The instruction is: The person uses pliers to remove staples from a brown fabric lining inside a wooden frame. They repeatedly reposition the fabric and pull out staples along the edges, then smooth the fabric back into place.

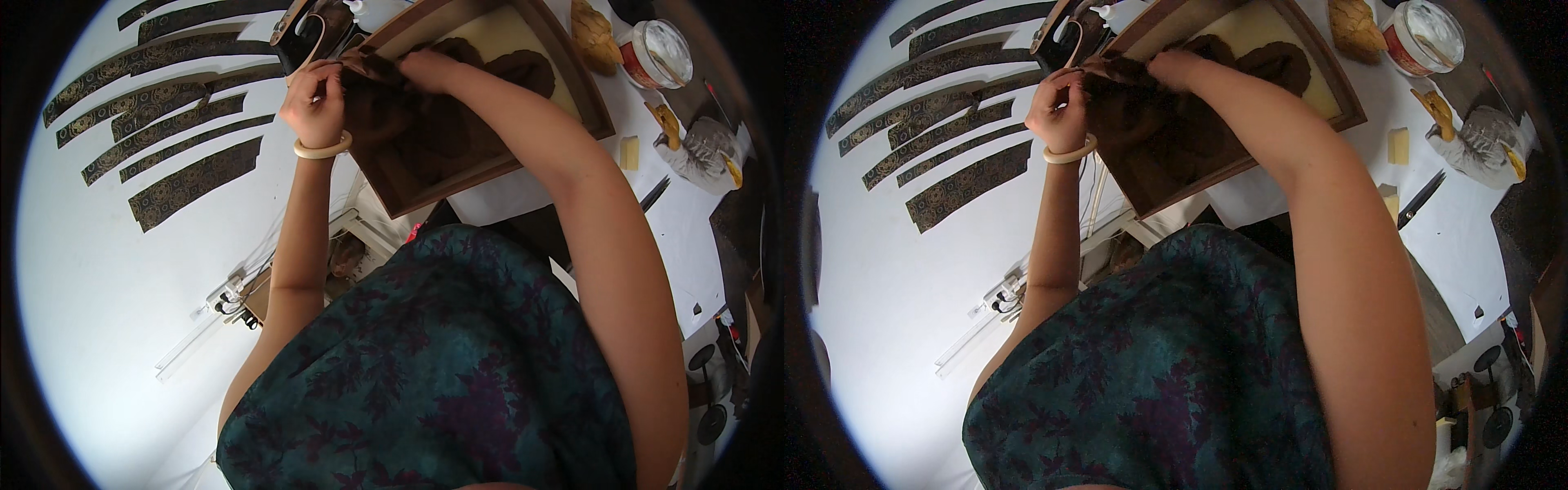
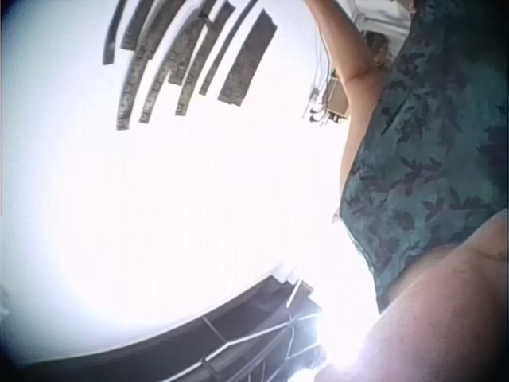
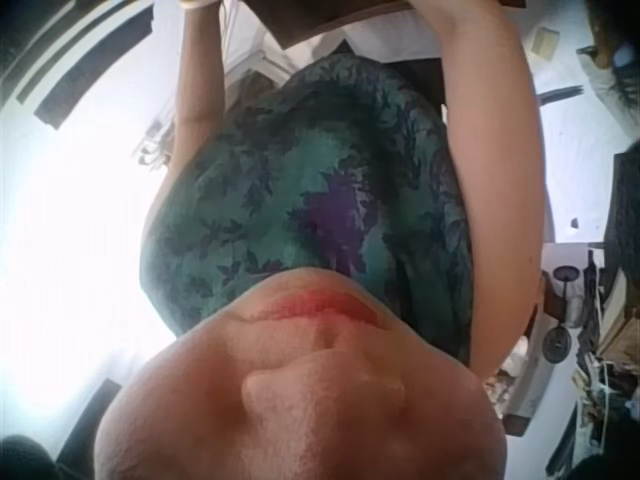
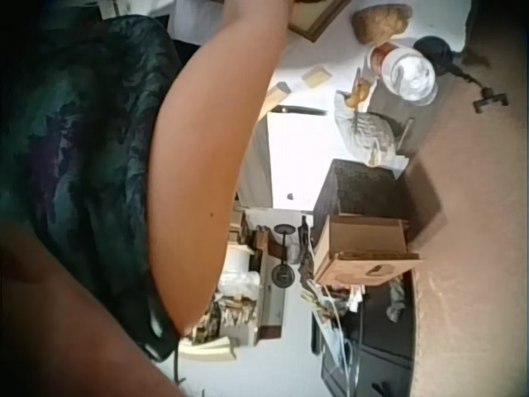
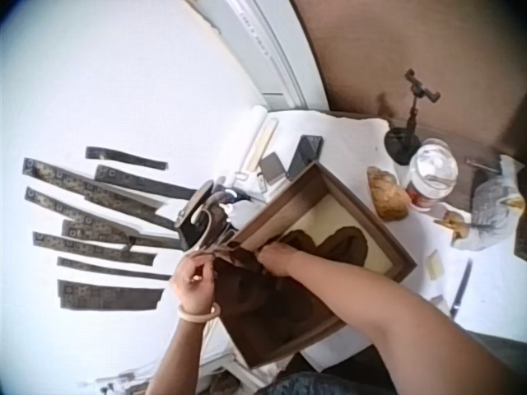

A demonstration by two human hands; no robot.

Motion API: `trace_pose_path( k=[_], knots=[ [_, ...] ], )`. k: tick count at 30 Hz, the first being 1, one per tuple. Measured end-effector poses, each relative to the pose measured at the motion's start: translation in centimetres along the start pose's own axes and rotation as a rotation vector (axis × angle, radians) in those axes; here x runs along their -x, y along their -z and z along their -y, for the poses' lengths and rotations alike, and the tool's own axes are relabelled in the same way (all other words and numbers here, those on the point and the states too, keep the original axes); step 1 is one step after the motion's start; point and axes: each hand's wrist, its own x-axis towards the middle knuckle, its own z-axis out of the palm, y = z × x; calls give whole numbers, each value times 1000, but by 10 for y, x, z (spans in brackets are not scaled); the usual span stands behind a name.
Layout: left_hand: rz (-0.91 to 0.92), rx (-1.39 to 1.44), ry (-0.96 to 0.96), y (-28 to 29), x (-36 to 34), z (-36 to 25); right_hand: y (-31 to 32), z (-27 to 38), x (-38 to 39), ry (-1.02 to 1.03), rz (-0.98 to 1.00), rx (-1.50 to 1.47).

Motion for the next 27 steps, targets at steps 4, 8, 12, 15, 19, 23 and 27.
trace_pose_path(
  k=[4,8,12,15,19,23,27],
  knots=[
    [-15,30,23,4,-1,9,-11,-6,-2,17,-68,-29],
    [-15,45,110,17,3,24,-3,-9,0,38,-85,-68],
    [-79,46,121,19,4,23,-3,-5,-3,24,-42,-30],
    [-85,65,134,18,3,20,-9,-6,-7,11,-29,-20],
    [-86,49,140,20,2,18,-11,-1,-13,38,-67,-71],
    [-102,56,144,22,4,27,-4,10,-16,9,52,-47],
    [-116,79,147,21,4,27,0,11,-15,-6,107,-47]
  ],
)
